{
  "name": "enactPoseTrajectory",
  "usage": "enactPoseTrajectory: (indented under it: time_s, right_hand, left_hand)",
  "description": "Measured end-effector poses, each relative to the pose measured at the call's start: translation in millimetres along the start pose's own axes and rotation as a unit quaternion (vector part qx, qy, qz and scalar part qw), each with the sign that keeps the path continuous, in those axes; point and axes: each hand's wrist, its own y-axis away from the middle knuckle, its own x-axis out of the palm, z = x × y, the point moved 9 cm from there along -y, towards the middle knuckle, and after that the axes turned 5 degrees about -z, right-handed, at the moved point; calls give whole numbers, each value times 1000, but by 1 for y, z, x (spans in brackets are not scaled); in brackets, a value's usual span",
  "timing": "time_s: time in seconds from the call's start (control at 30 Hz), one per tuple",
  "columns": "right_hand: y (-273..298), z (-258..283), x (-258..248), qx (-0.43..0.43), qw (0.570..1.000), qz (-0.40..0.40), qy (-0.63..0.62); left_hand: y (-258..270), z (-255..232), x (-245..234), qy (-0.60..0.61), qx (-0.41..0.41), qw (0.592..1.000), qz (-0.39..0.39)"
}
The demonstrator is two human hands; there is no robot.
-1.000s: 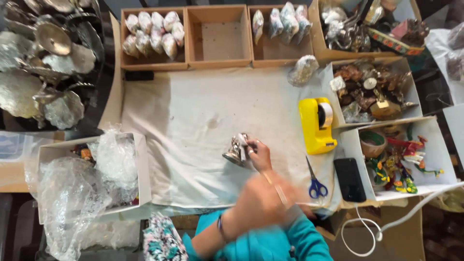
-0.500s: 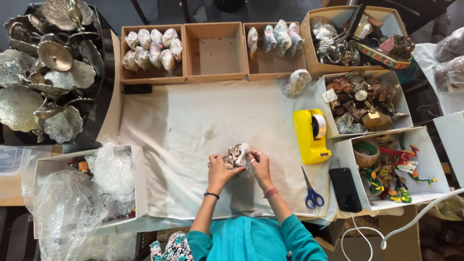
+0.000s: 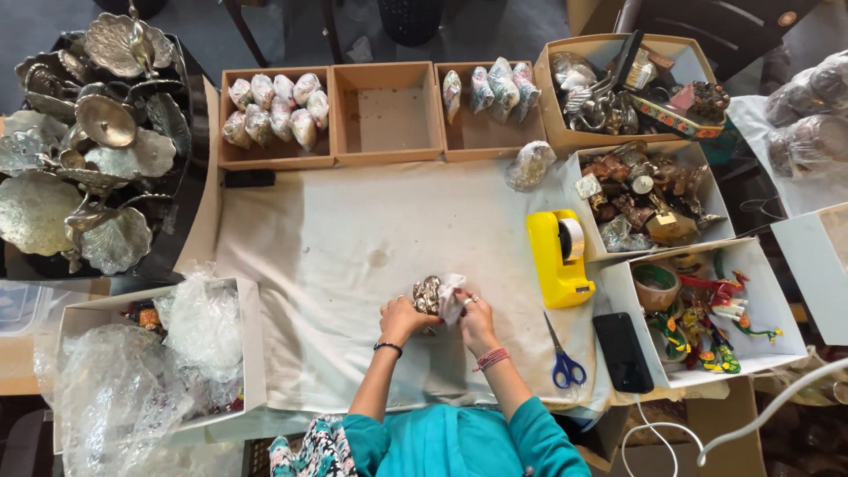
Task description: The person wipes a small metallic figurine with a white cloth, then wraps it in bubble wrap. They secure the wrapped item with a piece of tape from a yellow dispenser. The wrapped figurine is placed into a box containing other wrapped items.
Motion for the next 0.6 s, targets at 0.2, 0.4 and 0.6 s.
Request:
enactPoseTrajectory:
  time_s: [0.2,0.4,0.6]
  right_hand:
    - [12,41,-5,-74,995,-53,35]
    - [57,66,63,-271,923,20,271]
    - [136,71,129,-465,715,96,512]
  left_hand:
    - [-2,25,19,88,57,988,-112]
    - [44,10,-15,251,87,950,-166]
    - [52,4,-25,332,132,905,-230]
